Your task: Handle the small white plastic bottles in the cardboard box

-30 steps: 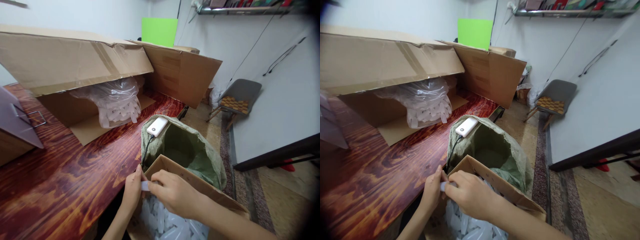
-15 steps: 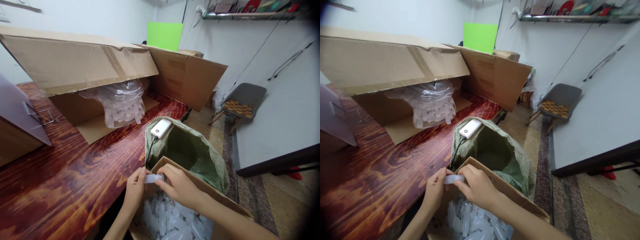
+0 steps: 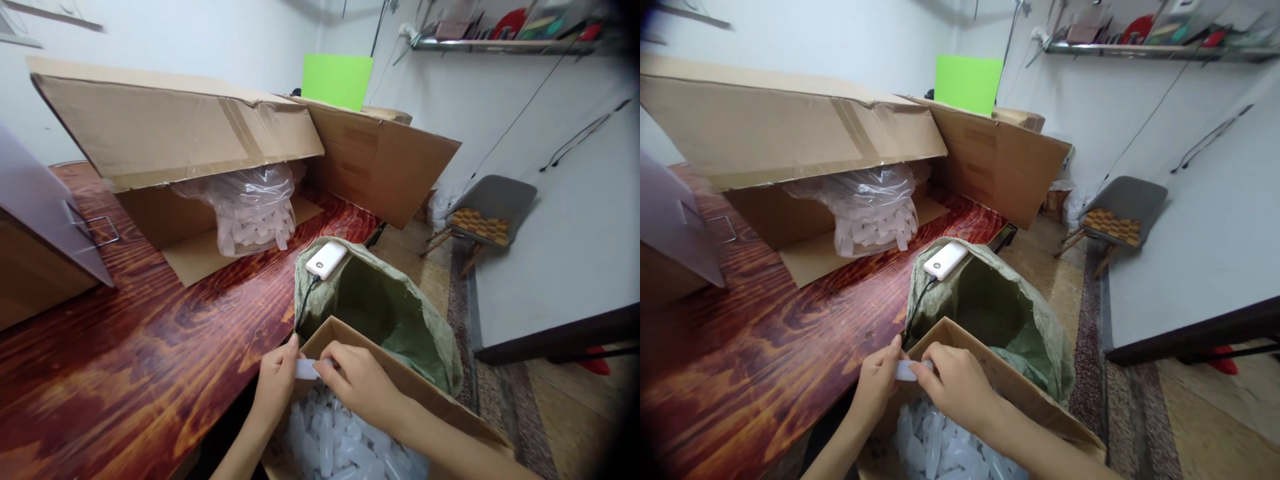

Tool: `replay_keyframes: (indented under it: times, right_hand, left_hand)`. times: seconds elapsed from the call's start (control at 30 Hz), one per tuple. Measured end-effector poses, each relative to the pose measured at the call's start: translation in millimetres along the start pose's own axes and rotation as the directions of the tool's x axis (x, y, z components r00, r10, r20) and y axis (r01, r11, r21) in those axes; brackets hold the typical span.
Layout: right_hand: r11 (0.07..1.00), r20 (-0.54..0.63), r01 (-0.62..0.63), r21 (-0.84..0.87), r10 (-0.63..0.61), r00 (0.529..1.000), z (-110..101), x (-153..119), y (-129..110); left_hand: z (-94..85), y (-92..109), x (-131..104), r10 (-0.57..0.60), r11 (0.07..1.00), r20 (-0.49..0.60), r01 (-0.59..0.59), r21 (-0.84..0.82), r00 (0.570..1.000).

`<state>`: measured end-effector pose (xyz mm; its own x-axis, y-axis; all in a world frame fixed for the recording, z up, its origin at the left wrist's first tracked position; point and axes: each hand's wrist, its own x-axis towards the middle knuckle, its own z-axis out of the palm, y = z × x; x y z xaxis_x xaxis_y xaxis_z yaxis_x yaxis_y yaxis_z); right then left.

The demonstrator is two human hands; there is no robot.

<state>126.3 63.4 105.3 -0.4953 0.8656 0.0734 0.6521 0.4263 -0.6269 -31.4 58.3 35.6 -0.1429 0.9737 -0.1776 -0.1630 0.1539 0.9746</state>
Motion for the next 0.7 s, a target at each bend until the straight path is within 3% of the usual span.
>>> replay_keyframes:
  times: [0.23,0.33,0.5,0.57,0.7]
  right_hand:
    - [0.985,0.026,0.168,0.046,-0.169,0.985,-2,-5,-1]
    - [0.970,0.033,0.240,-0.020,-0.240,0.970,0,-6,-1]
    - [0.988,0.012,0.092,-0.126,-0.091,0.996,2,-5,1]
    - [0.986,0.002,0.096,-0.134,-0.097,0.995,0,-6,5]
    - [0.914,0.050,0.344,-0.217,-0.341,0.939,-8,-12,14]
  left_hand:
    - [0.6,2,2,-0.050,0.998,-0.049,0.049,-0.034,0.998]
    - [0.4,1,2,-0.057,0.998,-0.045,0.056,-0.035,0.997]
    - [1.6,2,0,-0.043,0.999,-0.018,0.044,0.009,0.999]
    - [2.3,3,-2,-0.033,0.999,-0.014,0.033,0.022,0.999]
    - [3.8,4,-4,-0.015,0.999,-0.024,0.016,0.032,1.000]
